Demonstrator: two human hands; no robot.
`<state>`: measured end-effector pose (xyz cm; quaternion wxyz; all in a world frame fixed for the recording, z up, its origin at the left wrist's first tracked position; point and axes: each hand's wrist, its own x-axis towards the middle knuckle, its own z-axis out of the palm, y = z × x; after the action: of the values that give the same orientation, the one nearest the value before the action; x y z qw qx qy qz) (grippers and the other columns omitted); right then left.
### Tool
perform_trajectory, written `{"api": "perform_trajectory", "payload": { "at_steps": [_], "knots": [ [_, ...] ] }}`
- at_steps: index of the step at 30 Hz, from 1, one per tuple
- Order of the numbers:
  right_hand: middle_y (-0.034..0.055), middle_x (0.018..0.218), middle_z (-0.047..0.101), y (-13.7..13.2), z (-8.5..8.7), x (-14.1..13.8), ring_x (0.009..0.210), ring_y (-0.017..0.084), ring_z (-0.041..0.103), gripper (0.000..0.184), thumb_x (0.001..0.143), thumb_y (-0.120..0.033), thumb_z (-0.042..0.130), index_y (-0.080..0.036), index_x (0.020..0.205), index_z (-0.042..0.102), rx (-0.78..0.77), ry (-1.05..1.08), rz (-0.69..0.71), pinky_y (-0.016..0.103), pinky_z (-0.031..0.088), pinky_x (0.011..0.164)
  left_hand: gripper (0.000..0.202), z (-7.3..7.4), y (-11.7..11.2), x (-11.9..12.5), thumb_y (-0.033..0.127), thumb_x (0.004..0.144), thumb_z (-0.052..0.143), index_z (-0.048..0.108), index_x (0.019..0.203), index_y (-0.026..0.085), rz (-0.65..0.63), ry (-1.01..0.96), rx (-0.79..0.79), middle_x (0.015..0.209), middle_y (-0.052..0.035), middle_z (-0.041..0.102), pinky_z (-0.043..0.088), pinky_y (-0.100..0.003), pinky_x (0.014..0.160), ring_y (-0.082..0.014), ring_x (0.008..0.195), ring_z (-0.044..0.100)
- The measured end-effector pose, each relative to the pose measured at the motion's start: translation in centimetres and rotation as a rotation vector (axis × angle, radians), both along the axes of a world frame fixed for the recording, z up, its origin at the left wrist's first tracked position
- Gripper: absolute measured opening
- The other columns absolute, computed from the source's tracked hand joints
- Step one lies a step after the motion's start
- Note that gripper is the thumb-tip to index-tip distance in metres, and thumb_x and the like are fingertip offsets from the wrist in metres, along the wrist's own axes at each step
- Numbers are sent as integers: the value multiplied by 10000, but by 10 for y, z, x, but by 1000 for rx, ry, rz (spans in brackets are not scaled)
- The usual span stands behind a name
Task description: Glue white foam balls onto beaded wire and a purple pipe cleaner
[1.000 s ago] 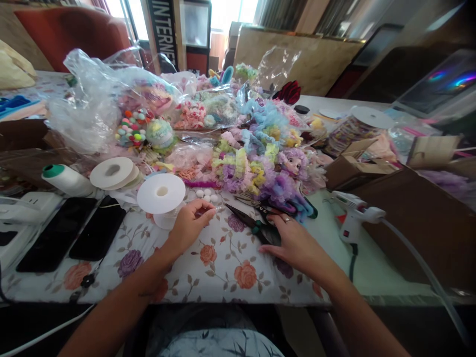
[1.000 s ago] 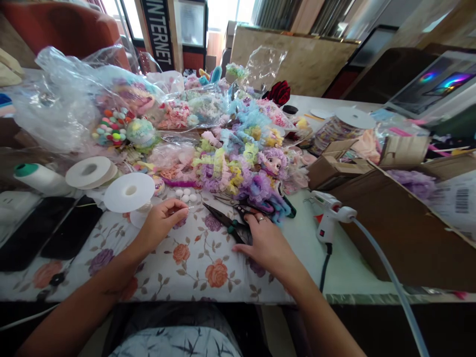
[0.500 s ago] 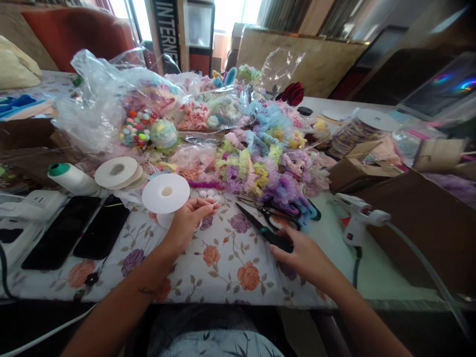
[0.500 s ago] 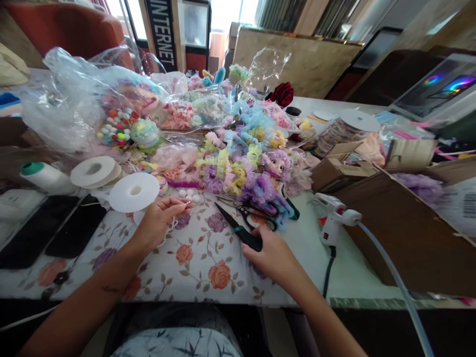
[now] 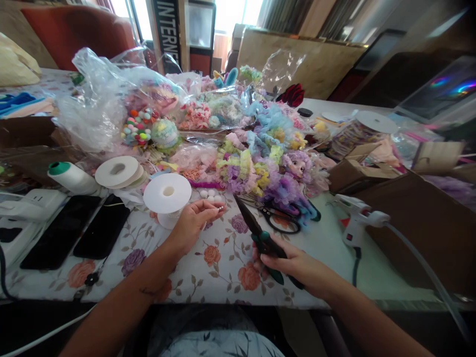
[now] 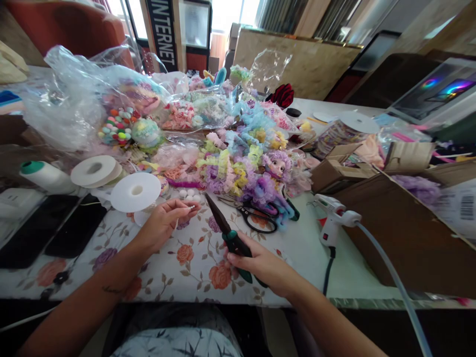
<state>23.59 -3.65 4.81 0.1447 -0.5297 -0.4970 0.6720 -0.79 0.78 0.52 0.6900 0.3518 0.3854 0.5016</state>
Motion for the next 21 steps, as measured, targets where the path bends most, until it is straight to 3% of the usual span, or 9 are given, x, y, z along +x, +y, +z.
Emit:
{"api": "perform_trajectory", "payload": {
  "at_steps": [2,7,13,21],
  "knots": [
    [36,803,606,2,1,-4,728,204,575,273,839,-490,573,-230,924,590,62,-60,62,354,484,701,110,2,-1,0,200,752,731,655,689,151,-23,-69,4,1063,-73,726,496,-354,969,-228,1049,673],
    [45,724,566,7,-3,-5,695,219,545,312,879,-492,463,-226,742,550,400,-351,234,339,456,654,106,3,-2,2,179,743,741,652,691,153,-2,-144,-25,961,-58,749,535,-357,936,-221,986,703],
    [58,791,638,6,-4,-1,736,228,605,307,922,-439,404,-215,816,584,505,-451,312,318,473,653,160,7,-2,3,199,690,777,633,643,145,66,-92,-59,864,-54,737,566,-332,864,-208,892,718],
    [92,932,672,0,-2,-8,848,238,636,235,937,-343,414,-187,932,590,606,-450,339,341,499,779,159,2,-1,6,200,667,762,628,609,138,160,9,-22,813,-26,699,577,-286,796,-144,770,696]
  ]
}}
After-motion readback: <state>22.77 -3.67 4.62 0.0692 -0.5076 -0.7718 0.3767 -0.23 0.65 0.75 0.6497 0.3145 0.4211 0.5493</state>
